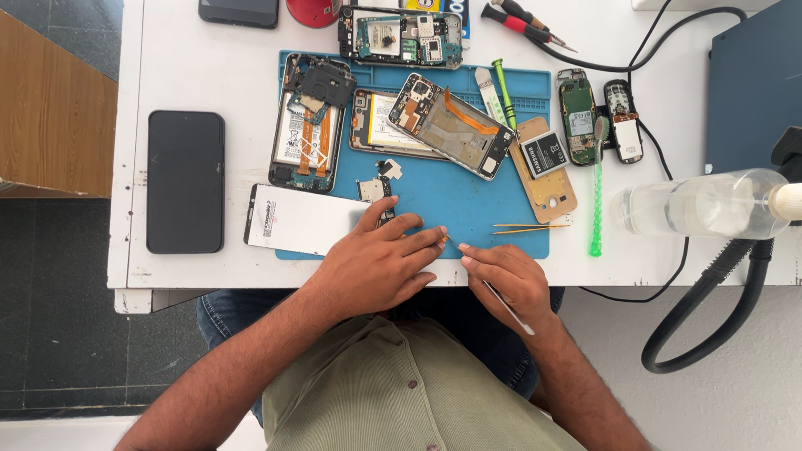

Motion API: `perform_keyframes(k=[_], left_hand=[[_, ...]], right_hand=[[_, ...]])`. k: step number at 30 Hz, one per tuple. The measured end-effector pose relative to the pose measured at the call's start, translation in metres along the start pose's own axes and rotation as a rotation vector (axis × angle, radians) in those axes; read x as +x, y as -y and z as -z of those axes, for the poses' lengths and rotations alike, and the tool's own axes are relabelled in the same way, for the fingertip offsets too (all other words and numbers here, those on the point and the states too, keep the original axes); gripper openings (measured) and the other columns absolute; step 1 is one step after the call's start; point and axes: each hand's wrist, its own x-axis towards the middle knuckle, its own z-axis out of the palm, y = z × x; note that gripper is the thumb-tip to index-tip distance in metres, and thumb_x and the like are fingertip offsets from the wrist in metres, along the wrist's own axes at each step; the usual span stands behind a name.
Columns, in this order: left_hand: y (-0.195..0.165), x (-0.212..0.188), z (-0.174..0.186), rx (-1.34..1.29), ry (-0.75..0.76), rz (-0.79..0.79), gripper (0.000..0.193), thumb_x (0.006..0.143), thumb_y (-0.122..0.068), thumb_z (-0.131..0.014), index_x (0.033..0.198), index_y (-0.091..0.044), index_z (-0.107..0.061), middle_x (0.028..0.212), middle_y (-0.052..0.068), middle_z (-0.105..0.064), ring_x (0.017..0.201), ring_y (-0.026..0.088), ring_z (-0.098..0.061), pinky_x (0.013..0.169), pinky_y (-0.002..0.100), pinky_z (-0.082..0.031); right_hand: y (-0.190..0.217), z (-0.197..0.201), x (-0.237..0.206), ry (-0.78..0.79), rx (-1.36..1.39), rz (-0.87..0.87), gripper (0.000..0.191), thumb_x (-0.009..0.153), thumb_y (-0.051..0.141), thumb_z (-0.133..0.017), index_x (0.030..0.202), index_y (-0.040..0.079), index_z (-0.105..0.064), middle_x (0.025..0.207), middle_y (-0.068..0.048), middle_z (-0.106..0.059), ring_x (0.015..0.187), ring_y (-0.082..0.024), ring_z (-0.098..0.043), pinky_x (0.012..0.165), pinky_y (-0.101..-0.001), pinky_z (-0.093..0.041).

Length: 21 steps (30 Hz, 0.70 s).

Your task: The person cleans a flexible ribbon cable with a metal tool and a brush, then connects it to a smartphone display. They attach the display to the phone chassis, insert the battery, and align the back cover.

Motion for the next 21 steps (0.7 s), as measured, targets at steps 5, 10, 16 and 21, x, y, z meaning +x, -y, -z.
perform_keyframes(k=[5,10,16,21], left_hand=[[-0.001,0.0,0.0,-0.005,-0.006,0.001,0.04,0.1,-0.043,-0.06,0.126,-0.014,-0.068,0.137,0.001,-0.063,0.127,0.02,-0.053,0.122,0.053,-0.025],[-0.001,0.0,0.001,-0.012,-0.012,0.002,0.04,0.1,-0.043,-0.06,0.126,-0.014,-0.068,0.138,0.001,-0.063,0.128,0.02,-0.053,0.123,0.053,-0.025],[0.0,-0.001,0.001,0.012,-0.021,-0.005,0.039,0.099,-0.042,-0.062,0.126,-0.014,-0.068,0.139,0.001,-0.063,0.13,0.021,-0.052,0.122,0.053,-0.025],[-0.012,-0.004,0.003,0.135,-0.069,0.044,0.041,0.1,-0.043,-0.064,0.13,-0.014,-0.067,0.135,0.004,-0.061,0.136,0.022,-0.048,0.124,0.055,-0.02]], right_hand=[[0.0,0.0,0.0,-0.016,0.016,0.001,0.022,0.082,-0.007,-0.077,0.103,0.0,-0.073,0.111,-0.014,-0.077,0.087,-0.021,-0.074,0.073,-0.0326,-0.058],[-0.001,0.0,0.0,-0.028,0.01,0.023,0.02,0.082,-0.006,-0.078,0.101,0.0,-0.073,0.111,-0.013,-0.077,0.088,-0.02,-0.074,0.075,-0.0335,-0.058],[0.001,0.001,0.003,0.005,-0.007,0.006,0.021,0.082,-0.005,-0.078,0.102,0.001,-0.073,0.111,-0.012,-0.077,0.089,-0.021,-0.073,0.076,-0.0334,-0.058],[0.004,0.003,0.009,0.014,-0.01,0.018,0.023,0.08,-0.005,-0.078,0.101,0.001,-0.073,0.111,-0.012,-0.077,0.088,-0.023,-0.072,0.077,-0.0354,-0.057]])
